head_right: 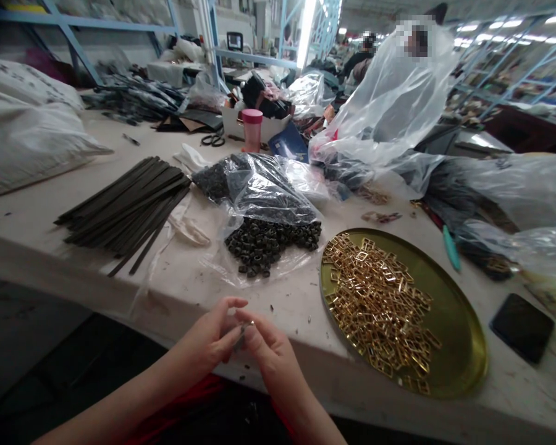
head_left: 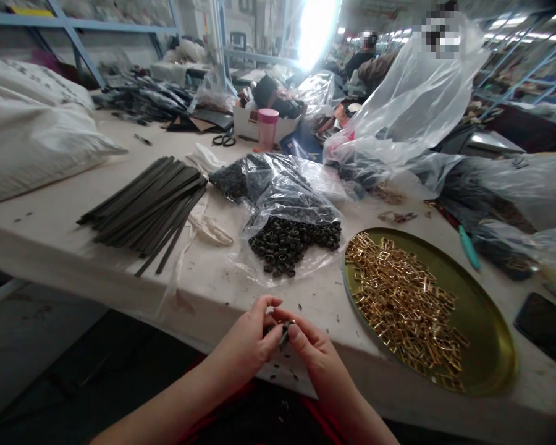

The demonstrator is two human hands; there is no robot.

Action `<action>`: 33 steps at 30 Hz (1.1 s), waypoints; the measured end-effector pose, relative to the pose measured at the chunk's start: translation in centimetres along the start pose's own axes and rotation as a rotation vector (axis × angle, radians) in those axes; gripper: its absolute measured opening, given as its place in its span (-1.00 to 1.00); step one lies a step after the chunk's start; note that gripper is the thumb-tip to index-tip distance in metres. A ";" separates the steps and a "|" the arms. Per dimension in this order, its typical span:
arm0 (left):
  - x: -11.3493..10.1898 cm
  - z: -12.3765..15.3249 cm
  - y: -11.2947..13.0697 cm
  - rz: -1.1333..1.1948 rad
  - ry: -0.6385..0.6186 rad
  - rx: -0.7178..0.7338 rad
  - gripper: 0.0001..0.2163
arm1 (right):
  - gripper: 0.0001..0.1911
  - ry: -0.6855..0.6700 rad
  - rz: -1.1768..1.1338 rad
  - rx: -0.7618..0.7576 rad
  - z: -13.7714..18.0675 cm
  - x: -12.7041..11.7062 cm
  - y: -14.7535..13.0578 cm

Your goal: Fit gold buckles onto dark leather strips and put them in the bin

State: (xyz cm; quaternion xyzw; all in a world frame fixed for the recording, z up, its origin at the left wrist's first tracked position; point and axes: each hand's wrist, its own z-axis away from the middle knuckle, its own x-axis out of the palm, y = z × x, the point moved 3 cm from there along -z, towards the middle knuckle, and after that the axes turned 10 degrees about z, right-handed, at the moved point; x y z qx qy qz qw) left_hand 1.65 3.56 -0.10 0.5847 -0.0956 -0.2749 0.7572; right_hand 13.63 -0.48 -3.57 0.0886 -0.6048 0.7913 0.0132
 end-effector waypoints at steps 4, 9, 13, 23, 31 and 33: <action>0.0 -0.6 -0.8 -0.022 0.020 -0.056 -0.73 | -0.72 0.092 0.011 -0.037 0.1 -0.1 0.2; 0.3 -0.5 -1.1 0.027 0.046 -0.030 -0.81 | -0.65 0.077 -0.204 0.046 0.0 -0.3 0.6; 0.5 0.4 -0.4 0.023 -0.039 0.058 -0.88 | -0.61 0.135 -0.379 0.076 0.1 -0.7 1.2; 1.4 1.7 0.0 -0.339 0.052 0.092 -0.89 | -0.67 0.240 -0.090 -0.060 1.4 -0.2 0.7; 1.9 2.7 -0.3 0.156 -0.231 -0.100 -0.85 | -0.69 0.043 0.234 -0.088 2.5 -0.3 0.5; 1.9 3.1 -0.4 0.199 -0.253 -0.135 -0.84 | -0.74 0.003 0.360 -0.098 3.0 -0.5 0.3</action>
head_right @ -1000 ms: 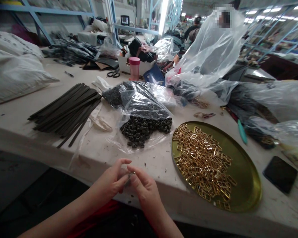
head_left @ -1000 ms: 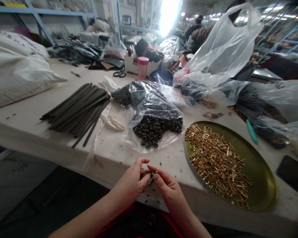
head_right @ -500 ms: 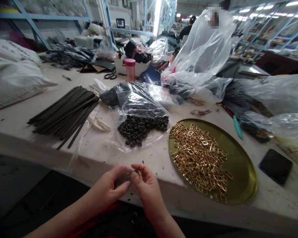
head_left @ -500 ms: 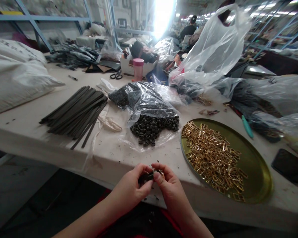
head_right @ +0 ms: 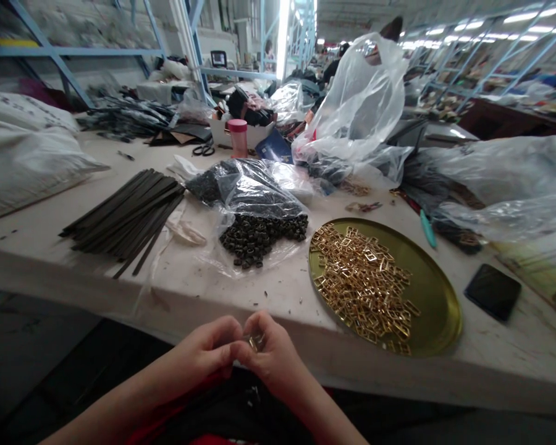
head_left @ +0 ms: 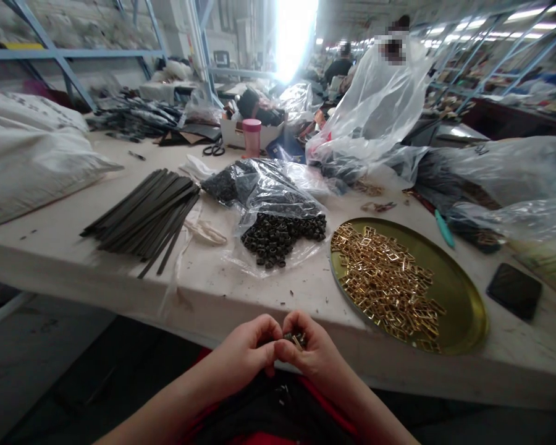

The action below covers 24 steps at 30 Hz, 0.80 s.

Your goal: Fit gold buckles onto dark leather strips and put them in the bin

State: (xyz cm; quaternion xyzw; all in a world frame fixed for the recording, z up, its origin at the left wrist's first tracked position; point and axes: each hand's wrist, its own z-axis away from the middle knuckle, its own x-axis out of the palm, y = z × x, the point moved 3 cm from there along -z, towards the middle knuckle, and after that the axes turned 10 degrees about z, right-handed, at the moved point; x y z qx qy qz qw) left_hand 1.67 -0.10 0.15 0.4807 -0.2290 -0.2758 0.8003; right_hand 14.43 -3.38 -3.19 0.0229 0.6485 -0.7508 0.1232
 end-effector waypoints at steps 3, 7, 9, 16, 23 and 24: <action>0.2 0.7 -0.1 -0.016 0.013 -0.033 -0.89 | -0.81 0.033 0.199 -0.053 0.7 -0.1 -0.4; 0.3 1.4 0.2 -0.057 0.050 -0.041 -0.92 | -0.81 0.081 0.355 -0.133 1.3 0.3 -1.0; 0.3 1.7 0.3 -0.031 0.039 -0.034 -0.89 | -0.78 0.056 0.312 -0.122 1.4 0.4 -1.1; -0.2 1.3 -0.8 0.141 -0.058 -0.095 -0.75 | -0.76 0.120 0.148 -0.054 1.5 -0.2 -0.8; -0.2 0.8 -0.5 0.297 0.055 -0.122 -0.75 | -0.73 0.076 -0.094 0.117 1.2 0.6 0.6; -0.3 0.8 -0.5 0.325 0.055 -0.134 -0.74 | -0.73 0.057 -0.121 0.138 1.1 0.7 0.6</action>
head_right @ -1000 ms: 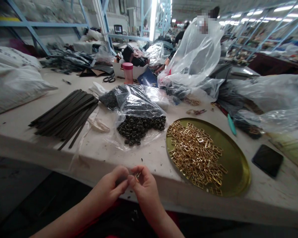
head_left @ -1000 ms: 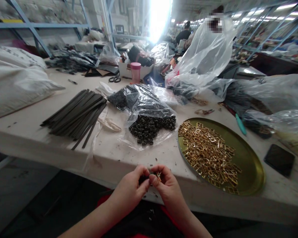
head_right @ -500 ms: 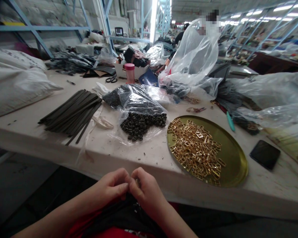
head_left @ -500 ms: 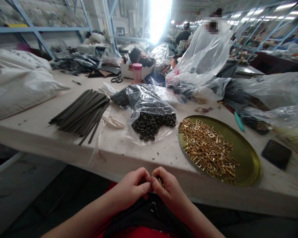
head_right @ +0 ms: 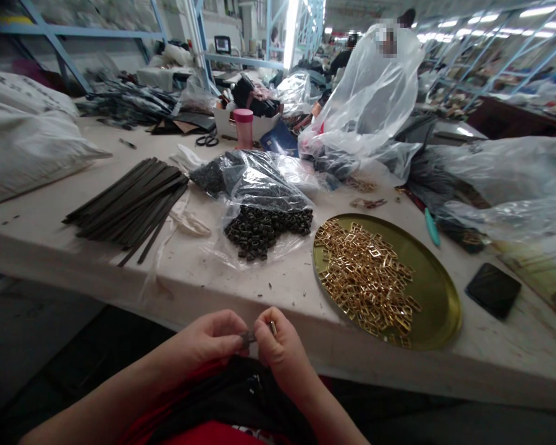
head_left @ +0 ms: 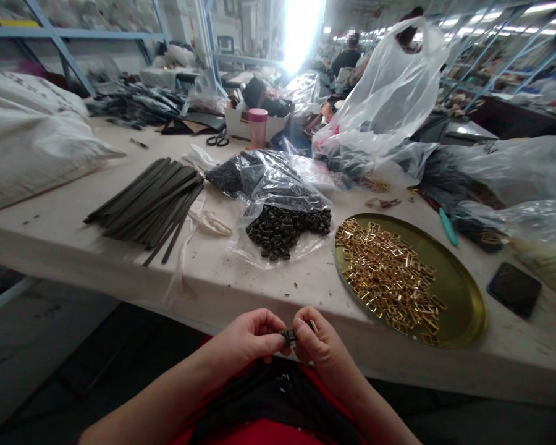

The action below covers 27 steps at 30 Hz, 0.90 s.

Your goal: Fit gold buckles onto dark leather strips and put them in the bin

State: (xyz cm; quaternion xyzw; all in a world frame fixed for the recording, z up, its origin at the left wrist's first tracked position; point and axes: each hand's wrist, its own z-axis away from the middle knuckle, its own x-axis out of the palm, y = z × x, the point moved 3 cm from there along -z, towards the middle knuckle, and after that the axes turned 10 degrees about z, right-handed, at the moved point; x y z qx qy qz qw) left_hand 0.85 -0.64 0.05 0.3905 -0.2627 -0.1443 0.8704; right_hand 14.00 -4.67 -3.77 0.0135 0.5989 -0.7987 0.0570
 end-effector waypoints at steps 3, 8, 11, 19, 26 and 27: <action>-0.3 -0.3 -0.4 0.041 -0.021 -0.022 -0.73 | -0.76 0.052 0.131 -0.050 0.0 -0.3 -0.3; -0.7 -1.3 -1.3 -0.032 -0.058 0.002 -0.80 | -0.82 0.030 0.402 -0.155 0.2 -0.8 -0.6; -0.5 -1.3 -1.1 -0.037 -0.088 -0.031 -0.78 | -0.80 0.000 0.413 -0.176 0.1 -1.0 -0.1; -0.4 -1.0 -0.2 -0.048 -0.094 -0.043 -0.71 | -0.80 -0.007 0.440 -0.273 0.3 -1.0 -0.3; 0.6 -1.7 -1.3 -0.089 -0.177 0.000 -0.70 | -0.71 -0.009 0.392 -0.340 1.1 -1.0 -0.1; 0.7 -1.8 -1.5 -0.087 -0.179 0.008 -0.69 | -0.70 -0.012 0.381 -0.348 1.2 -0.9 0.1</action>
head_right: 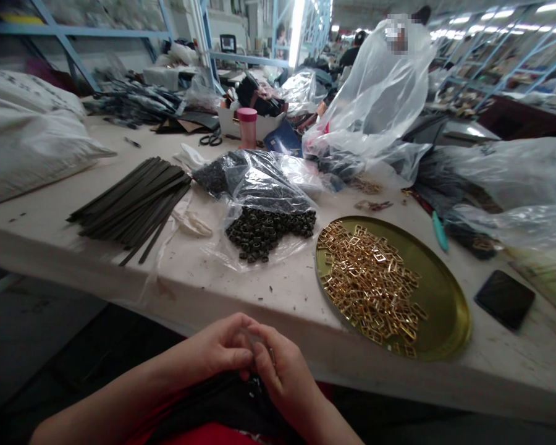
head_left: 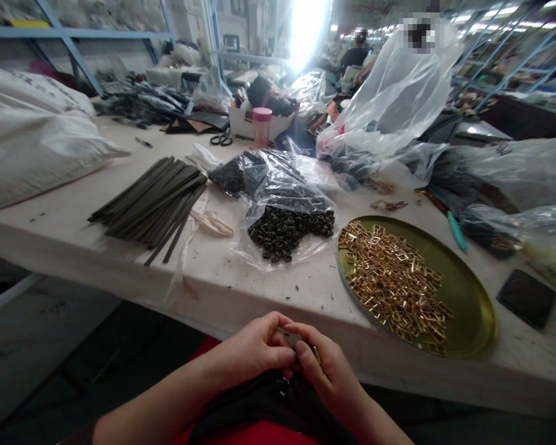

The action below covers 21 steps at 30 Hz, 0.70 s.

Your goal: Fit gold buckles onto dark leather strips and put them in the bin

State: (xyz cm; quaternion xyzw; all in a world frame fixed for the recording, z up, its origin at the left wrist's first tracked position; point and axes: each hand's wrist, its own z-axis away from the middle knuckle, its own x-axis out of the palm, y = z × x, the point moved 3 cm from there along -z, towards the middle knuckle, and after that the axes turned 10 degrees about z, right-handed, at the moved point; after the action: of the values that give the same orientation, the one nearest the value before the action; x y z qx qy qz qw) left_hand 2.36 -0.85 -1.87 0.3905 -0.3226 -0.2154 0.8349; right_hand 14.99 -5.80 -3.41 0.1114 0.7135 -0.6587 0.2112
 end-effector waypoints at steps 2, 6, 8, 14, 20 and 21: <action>0.0 0.1 -0.4 -0.015 0.009 0.007 -0.67 | -0.69 -0.007 -0.018 -0.017 0.3 0.4 0.1; -0.2 1.3 -0.7 -0.263 -0.002 -0.073 -0.81 | -0.68 -0.067 0.061 -0.070 1.3 1.0 -0.1; -0.1 2.3 -0.5 -0.420 -0.021 -0.077 -0.83 | -0.69 -0.102 0.169 -0.082 1.9 1.0 -0.3; 1.1 4.8 0.6 -0.576 0.096 0.050 -0.81 | -0.79 -0.065 0.520 -0.219 3.3 0.1 -2.6; 1.9 6.4 0.7 -0.649 0.108 0.115 -0.86 | -0.84 0.075 0.889 -0.470 4.0 0.0 -7.0; 2.0 6.5 0.7 -0.683 0.110 0.142 -0.85 | -0.86 0.089 0.931 -0.507 4.1 0.1 -7.5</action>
State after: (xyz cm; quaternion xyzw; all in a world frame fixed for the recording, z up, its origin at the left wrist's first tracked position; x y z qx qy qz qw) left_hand -0.76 -4.98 2.54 0.5438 -0.1421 -0.4381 0.7016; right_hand 12.30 -10.68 3.08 0.3894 0.7337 -0.2968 0.4711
